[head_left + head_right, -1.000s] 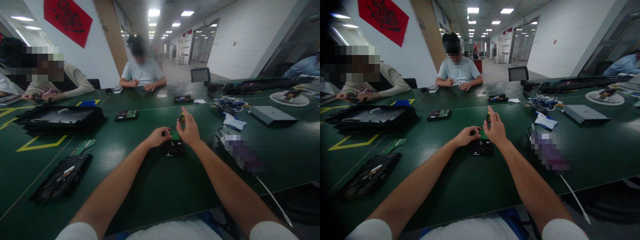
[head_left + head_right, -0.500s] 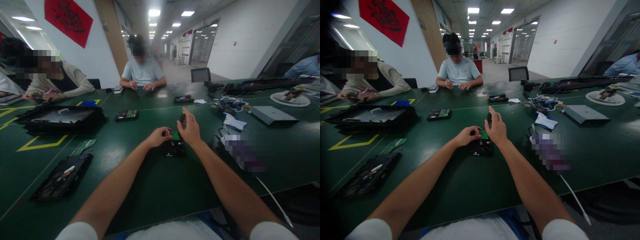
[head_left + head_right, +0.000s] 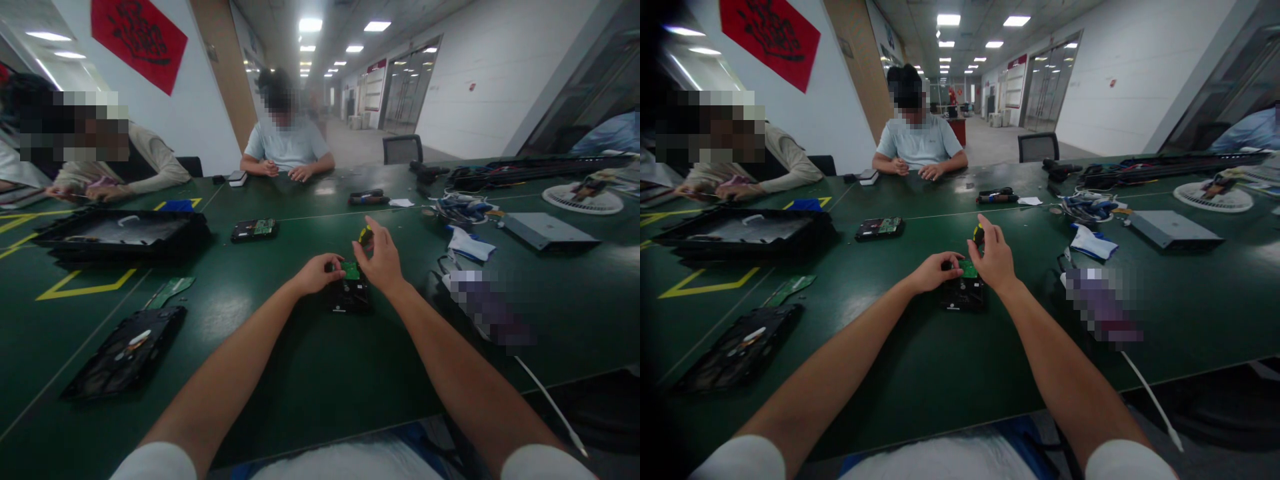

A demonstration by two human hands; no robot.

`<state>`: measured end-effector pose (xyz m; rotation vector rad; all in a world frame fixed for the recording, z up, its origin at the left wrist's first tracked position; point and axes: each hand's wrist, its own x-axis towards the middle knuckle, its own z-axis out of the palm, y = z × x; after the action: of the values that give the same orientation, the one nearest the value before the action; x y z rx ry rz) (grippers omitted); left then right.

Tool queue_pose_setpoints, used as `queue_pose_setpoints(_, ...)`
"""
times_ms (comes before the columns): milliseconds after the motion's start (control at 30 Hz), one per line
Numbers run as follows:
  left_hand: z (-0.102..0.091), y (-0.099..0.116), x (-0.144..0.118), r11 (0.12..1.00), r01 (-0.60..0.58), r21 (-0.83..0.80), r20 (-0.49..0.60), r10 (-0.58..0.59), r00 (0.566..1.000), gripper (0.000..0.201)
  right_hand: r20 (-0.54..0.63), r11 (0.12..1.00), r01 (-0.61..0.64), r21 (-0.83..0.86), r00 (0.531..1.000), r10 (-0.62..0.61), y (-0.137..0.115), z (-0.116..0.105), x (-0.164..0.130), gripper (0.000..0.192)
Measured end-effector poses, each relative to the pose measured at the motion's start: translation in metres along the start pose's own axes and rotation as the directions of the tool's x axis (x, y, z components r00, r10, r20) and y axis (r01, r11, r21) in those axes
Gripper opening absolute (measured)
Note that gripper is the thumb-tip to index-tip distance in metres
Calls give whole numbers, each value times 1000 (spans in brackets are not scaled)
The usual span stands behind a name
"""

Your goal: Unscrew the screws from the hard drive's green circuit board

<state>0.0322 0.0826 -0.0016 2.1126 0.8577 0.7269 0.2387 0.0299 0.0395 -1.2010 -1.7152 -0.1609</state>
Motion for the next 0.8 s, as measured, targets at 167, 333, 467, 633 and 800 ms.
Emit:
queue_pose_setpoints(167,0,1,0,1000,11,0,0,-11,1000,15,18,1000,27,10,999,-28,-1,0,0,68)
queue_pose_setpoints(333,0,0,1,1000,25,3,4,-25,1000,14,26,1000,-1,-8,1000,1,0,-1,-1,67)
queue_pose_setpoints(467,0,-2,1,1000,31,6,2,-31,1000,15,23,1000,2,6,1000,-2,1,0,-1,69)
queue_pose_setpoints(633,1,-2,1,1000,17,7,-4,-17,1000,15,28,1000,-3,-3,1000,3,0,0,-1,64)
queue_pose_setpoints(800,1,-1,1,1000,22,16,1,-22,1000,15,16,1000,5,-5,1000,-5,0,0,-1,67)
